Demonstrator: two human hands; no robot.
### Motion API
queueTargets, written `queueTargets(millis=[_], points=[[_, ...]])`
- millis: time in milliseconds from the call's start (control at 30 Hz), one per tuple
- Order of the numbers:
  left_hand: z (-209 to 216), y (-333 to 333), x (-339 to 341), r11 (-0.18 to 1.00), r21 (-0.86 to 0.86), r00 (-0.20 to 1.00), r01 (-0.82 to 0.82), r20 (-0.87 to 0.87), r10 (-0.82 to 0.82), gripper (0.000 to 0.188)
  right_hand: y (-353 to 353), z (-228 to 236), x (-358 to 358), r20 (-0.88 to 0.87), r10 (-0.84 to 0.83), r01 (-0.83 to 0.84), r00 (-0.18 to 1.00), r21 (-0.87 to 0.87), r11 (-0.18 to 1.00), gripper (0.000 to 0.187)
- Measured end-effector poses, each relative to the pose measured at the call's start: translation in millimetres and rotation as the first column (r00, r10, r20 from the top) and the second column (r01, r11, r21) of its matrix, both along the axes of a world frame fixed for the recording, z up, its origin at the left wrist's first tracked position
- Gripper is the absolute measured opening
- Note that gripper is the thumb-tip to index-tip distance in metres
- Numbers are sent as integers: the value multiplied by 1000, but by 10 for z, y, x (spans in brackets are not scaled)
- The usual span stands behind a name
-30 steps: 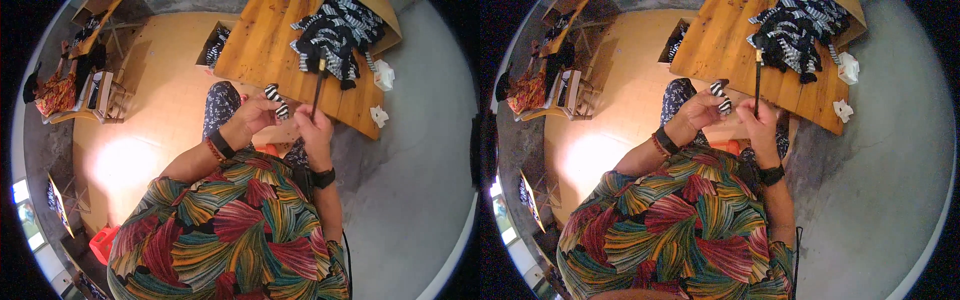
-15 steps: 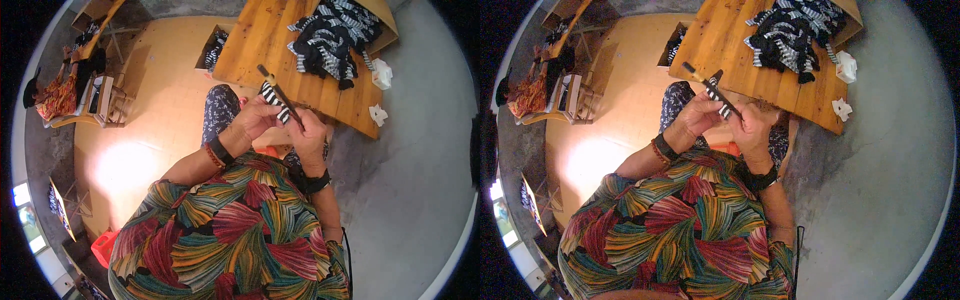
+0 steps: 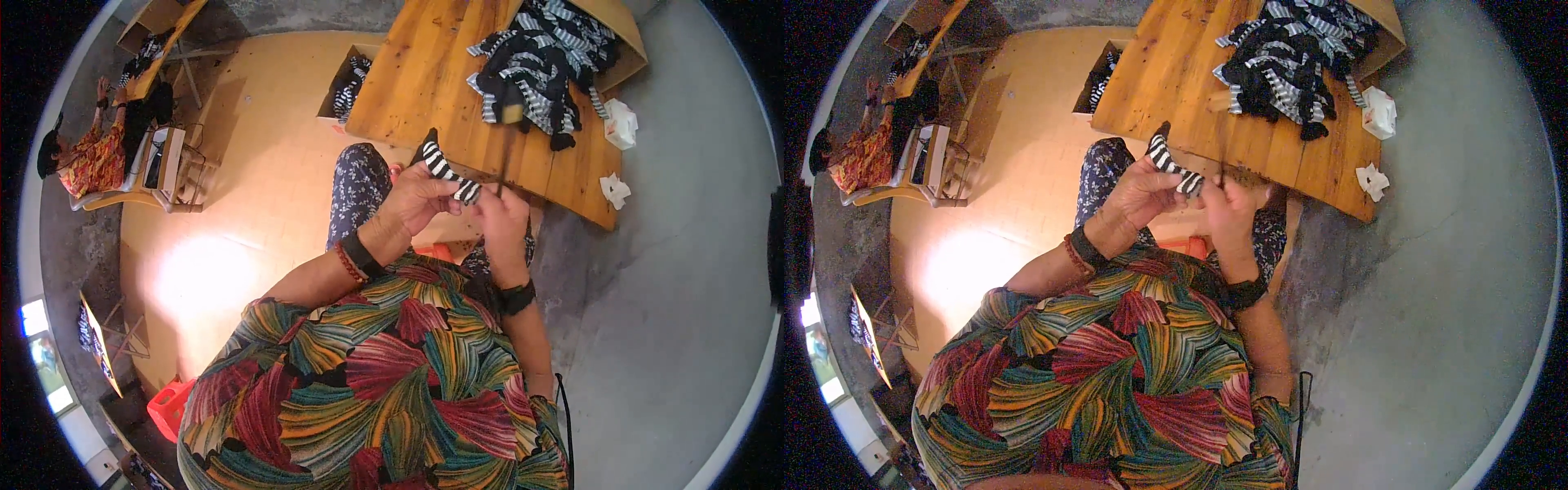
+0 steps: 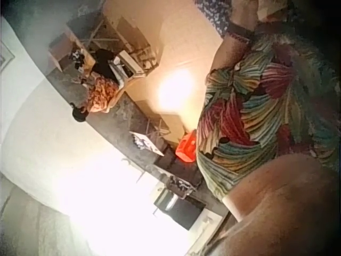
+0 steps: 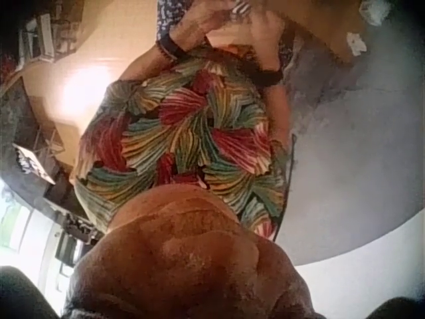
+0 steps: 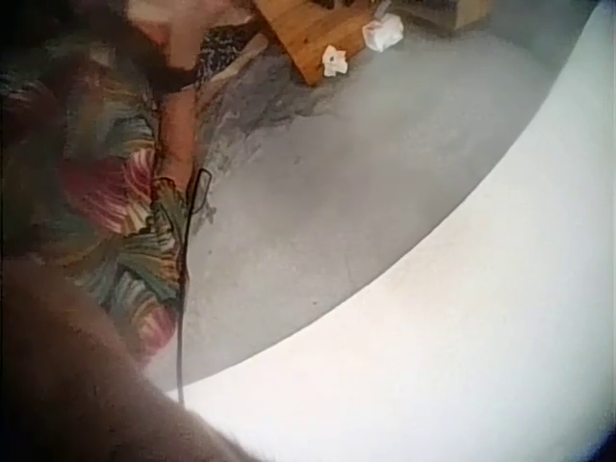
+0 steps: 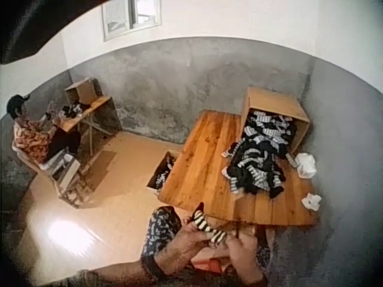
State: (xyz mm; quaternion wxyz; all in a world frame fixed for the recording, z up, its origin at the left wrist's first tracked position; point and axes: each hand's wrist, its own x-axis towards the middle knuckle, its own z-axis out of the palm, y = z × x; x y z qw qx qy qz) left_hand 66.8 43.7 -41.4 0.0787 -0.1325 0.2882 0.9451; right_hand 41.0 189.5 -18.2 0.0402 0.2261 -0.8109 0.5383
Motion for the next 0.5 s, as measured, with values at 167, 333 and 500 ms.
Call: queueTargets(millis=[167, 333, 500], points=[[24, 2, -21, 997, 33, 998, -70, 5, 70, 25, 47, -93, 10, 787, 418, 361, 455, -592, 721, 21], [-4, -77, 1, 985, -168, 999, -47, -24, 44, 24, -3, 7, -48, 700, 212, 191, 682, -449, 873, 14], [-101, -71, -6, 996, -44, 997, -73, -19, 72, 12, -44, -8, -82, 743, 313, 9, 592, -395, 919, 6]])
